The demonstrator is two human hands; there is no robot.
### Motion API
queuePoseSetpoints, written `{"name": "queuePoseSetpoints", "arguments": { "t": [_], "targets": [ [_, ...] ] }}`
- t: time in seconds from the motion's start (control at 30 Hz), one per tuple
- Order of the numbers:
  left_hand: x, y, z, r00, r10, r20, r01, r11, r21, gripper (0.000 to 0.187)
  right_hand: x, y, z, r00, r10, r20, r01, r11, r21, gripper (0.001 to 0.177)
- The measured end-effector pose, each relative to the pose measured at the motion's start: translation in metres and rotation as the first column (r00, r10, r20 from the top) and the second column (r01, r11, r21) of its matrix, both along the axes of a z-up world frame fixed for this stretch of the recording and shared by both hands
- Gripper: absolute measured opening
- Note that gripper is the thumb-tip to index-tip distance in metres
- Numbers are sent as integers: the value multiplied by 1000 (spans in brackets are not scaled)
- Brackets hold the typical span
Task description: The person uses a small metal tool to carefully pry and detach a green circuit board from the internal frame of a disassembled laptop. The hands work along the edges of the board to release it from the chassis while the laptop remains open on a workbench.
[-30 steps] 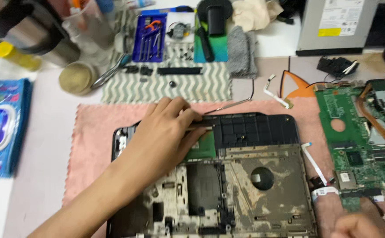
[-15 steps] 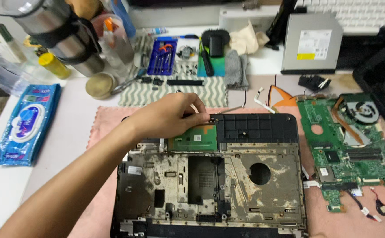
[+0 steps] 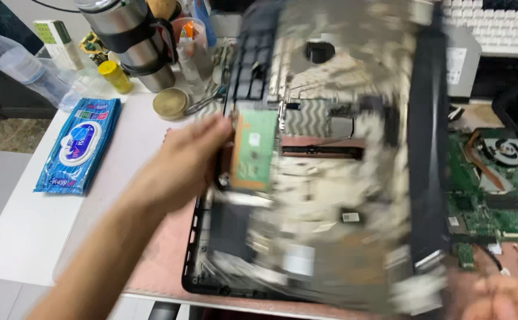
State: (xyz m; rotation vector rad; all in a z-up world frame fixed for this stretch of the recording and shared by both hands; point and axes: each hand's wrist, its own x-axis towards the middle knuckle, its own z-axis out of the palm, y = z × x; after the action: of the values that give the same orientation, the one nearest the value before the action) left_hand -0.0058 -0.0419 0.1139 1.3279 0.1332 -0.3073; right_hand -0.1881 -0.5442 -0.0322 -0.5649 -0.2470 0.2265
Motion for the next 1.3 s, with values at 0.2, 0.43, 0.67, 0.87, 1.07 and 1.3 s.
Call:
{"name": "queuePoseSetpoints", "arguments": {
  "t": [0.2, 0.43, 0.67, 0.87, 1.07, 1.3],
  "targets": [
    [-128, -89, -22, 849, 214, -483, -437, 799, -413, 63, 44, -106, -158, 629, -737, -247, 316, 533, -785, 55],
    [-157, -113, -9, 558, -113, -822, 100, 993, -69, 65, 2, 17, -8, 777, -483, 405, 475, 27, -879, 54],
    [-165, -124, -57, 919, 12, -394, -108, 969, -222, 66, -34, 91, 42, 782, -315, 538, 406, -398, -823, 29],
    [-171, -117, -75, 996, -92, -18, 83, 952, -294, 74, -2, 128, 92, 797, 48, 602, 575, -368, -731, 26],
    [-168, -115, -97, 975, -157, 159, 185, 967, -177, 63, 38, 150, 113, 719, 431, 545, 685, -312, -658, 24],
    [-169, -113, -92, 973, -212, -96, 162, 913, -374, 81, 40, 157, 112, 736, 490, 467, 666, -403, -628, 17]
  ]
}}
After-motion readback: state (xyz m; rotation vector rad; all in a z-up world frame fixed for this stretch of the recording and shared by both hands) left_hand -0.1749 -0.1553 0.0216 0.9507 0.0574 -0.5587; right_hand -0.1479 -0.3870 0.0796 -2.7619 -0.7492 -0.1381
